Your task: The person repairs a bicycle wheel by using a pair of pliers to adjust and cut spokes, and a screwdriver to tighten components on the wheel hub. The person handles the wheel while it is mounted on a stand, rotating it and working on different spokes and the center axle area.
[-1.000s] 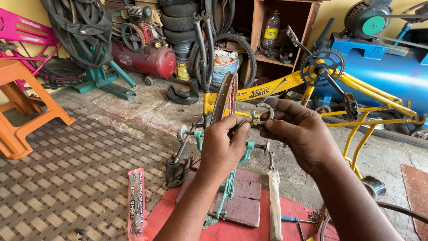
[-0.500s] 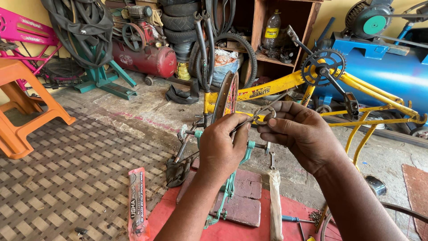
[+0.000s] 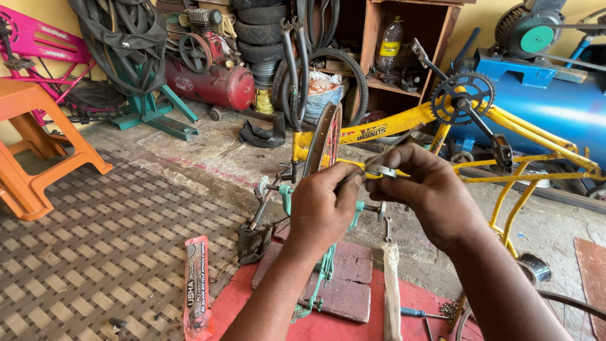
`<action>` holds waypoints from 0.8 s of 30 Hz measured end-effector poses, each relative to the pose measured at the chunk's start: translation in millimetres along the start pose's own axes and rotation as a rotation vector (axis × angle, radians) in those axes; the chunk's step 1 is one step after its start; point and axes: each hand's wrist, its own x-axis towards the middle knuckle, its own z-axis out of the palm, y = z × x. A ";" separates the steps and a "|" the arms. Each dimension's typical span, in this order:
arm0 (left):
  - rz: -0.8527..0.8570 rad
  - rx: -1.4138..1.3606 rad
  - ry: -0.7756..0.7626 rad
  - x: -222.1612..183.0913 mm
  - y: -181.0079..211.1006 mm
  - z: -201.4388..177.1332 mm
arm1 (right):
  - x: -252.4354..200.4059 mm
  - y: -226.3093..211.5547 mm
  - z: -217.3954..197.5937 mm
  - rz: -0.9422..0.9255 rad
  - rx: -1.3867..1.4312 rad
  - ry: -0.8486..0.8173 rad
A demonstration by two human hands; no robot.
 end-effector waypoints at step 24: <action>0.344 -0.052 0.085 -22.6 4.0 106.9 | -51.7 -17.1 -174.6 -0.102 -0.979 0.559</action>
